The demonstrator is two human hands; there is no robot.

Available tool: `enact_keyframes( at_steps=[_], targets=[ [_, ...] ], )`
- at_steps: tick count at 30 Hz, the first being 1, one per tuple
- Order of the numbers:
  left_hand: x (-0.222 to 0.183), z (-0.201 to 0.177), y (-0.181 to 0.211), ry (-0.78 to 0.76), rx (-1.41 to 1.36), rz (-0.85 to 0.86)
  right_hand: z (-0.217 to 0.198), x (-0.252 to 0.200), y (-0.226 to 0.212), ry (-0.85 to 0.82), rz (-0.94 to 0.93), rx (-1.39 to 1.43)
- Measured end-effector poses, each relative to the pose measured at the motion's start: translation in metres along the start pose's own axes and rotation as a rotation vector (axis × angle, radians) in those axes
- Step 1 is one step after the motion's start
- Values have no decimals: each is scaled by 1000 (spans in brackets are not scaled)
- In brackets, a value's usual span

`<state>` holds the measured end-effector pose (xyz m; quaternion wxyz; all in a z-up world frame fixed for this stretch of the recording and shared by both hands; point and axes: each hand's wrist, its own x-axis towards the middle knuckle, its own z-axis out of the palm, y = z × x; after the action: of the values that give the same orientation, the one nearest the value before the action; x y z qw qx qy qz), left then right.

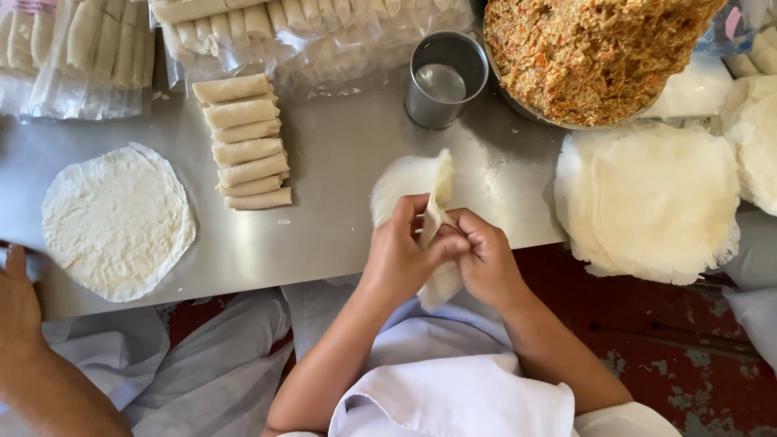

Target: Peeling thin wrappers, adding filling with a fork, and rolling them into lumpia spring rolls on a production line.

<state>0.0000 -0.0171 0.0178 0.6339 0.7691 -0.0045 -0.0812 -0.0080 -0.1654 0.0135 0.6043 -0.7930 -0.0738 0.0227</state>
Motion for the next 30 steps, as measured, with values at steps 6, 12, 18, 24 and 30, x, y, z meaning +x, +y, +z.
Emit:
enact_keyframes(
  at_steps=[6, 12, 18, 24, 30],
  targets=[
    [7, -8, -36, 190, 31, 222, -34, 1, 31, 4, -57, -291],
    [3, -27, -43, 235, -50, 176, -52, 3, 71, 123, 49, -140],
    [11, -43, -48, 364, -154, 161, -15, 2, 28, 212, 87, 63],
    [28, -60, -66, 519, -482, -8, -29, 26, 57, 360, -442, -771],
    [3, -79, -22, 681, -918, -79, 31, 14, 38, -119, -288, -983]
  ],
)
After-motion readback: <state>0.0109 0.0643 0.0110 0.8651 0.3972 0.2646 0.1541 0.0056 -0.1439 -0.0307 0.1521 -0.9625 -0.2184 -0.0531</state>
